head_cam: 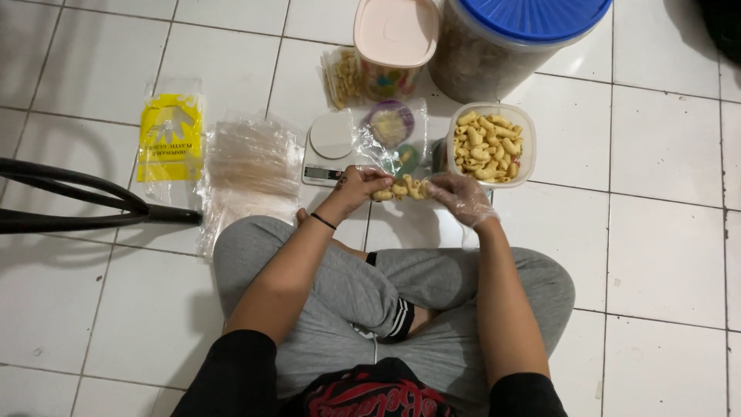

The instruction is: A person wearing gloves manually fills small plastic bags with snacks from a larger container while sitting on the floor.

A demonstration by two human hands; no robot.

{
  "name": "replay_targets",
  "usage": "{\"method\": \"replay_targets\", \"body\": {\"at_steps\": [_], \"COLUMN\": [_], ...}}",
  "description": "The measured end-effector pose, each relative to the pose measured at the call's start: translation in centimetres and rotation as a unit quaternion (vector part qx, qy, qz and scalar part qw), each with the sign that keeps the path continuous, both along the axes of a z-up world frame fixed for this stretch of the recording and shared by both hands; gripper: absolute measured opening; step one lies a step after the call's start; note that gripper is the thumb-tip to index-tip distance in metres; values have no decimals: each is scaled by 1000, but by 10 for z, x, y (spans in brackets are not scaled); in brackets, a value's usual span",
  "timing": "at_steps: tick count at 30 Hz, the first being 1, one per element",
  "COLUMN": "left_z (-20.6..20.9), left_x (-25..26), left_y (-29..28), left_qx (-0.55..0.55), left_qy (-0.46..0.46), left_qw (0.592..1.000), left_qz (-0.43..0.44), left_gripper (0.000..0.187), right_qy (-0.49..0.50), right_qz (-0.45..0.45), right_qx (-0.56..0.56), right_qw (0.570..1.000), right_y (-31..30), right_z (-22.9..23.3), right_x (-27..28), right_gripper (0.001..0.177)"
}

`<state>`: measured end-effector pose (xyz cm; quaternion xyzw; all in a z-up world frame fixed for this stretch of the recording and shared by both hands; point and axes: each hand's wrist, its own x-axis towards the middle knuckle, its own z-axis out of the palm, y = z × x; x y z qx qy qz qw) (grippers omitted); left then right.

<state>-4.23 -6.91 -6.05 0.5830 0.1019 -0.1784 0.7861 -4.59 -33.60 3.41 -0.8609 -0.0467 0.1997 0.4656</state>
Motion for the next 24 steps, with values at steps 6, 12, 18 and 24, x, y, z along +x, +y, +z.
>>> {"method": "replay_targets", "body": {"at_steps": [6, 12, 18, 24], "left_z": [16, 47, 41, 35], "left_x": [-5, -16, -10, -7], "left_y": [0, -8, -4, -7], "left_qx": [49, 13, 26, 8], "left_qy": [-34, -14, -49, -58], "left_qw": [998, 999, 997, 997], "left_qz": [-18, -42, -46, -41], "left_gripper": [26, 29, 27, 25], "right_qy": [27, 29, 13, 1], "right_qz": [-61, -47, -88, -105], "right_qx": [104, 233, 268, 304], "right_qw": [992, 971, 959, 947], "right_y": [-7, 3, 18, 19], "right_z": [-27, -57, -46, -50], "right_x": [14, 0, -11, -11], "right_gripper": [47, 10, 5, 7]}}
